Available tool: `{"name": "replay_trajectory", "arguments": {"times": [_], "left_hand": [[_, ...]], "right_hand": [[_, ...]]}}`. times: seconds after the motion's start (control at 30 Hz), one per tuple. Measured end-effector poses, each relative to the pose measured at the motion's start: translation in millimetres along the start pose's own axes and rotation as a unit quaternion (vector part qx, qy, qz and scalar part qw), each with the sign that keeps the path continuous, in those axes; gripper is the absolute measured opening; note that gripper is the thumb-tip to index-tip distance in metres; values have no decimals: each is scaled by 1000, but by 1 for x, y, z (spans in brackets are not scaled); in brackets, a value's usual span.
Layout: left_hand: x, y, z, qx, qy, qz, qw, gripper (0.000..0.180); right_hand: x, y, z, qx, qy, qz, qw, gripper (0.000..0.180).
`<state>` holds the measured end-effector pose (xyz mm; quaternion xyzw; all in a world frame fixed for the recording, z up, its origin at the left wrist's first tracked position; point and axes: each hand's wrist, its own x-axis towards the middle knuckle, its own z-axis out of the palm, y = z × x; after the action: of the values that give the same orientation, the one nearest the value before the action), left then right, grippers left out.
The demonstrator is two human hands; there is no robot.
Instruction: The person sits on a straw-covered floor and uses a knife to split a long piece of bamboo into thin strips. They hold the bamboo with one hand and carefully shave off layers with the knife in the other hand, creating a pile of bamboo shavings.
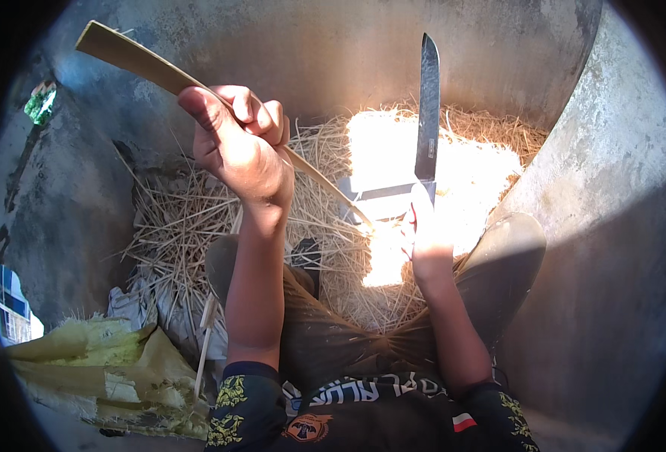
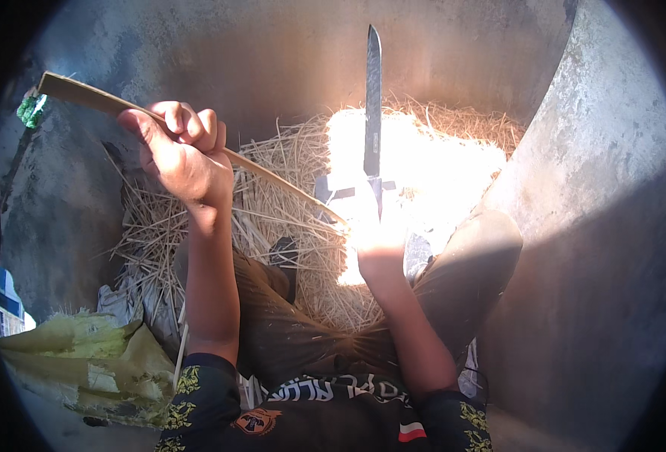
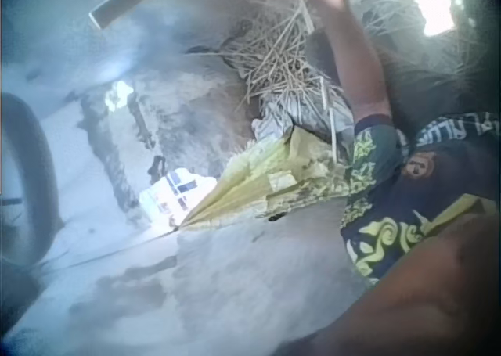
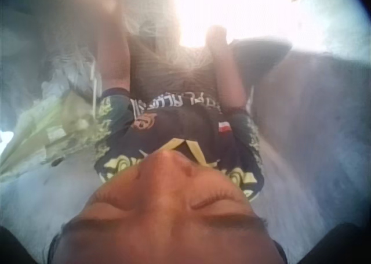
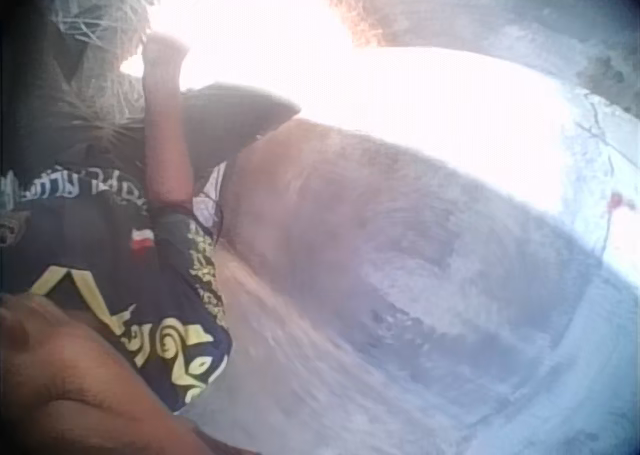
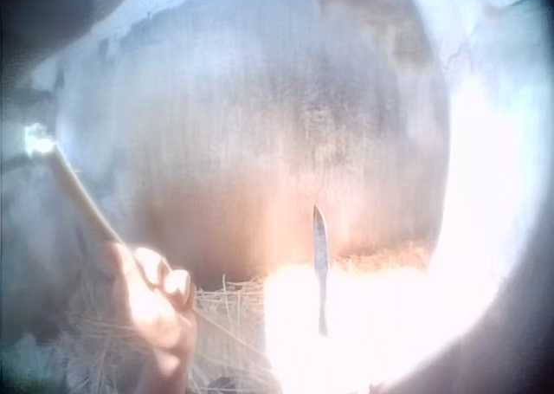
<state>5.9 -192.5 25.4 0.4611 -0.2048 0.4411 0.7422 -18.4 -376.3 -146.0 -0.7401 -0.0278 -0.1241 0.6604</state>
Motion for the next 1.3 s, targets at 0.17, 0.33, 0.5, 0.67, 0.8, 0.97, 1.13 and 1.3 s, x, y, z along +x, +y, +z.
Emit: {"name": "replay_trajectory", "arguments": {"times": [0.17,0.33,0.5,0.67,0.8,0.97,1.13,1.3], "left_hand": [[7,-14,1,15,11,-41,999,51],[8,-14,-4,17,35,-32,999,57],[15,-12,-15,21,12,-17,1000,56],[13,-17,-14,32,43,-23,998,55],[16,-15,-18,36,61,-32,997,55],[21,-13,-20,45,66,-30,996,55],[14,-14,-11,70,71,-37,994,54],[16,-11,-16,75,69,-20,995,52]], "right_hand": [[-47,5,26,224,-62,244,942,35],[-41,61,38,-11,-150,290,945,37],[-46,34,36,217,-45,195,955,34],[-54,68,57,146,-114,318,930,36],[-46,66,48,54,-158,278,946,35],[-52,42,56,143,-15,138,980,26],[-44,125,72,37,-159,314,935,35],[-39,95,68,82,-49,176,980,35]]}}
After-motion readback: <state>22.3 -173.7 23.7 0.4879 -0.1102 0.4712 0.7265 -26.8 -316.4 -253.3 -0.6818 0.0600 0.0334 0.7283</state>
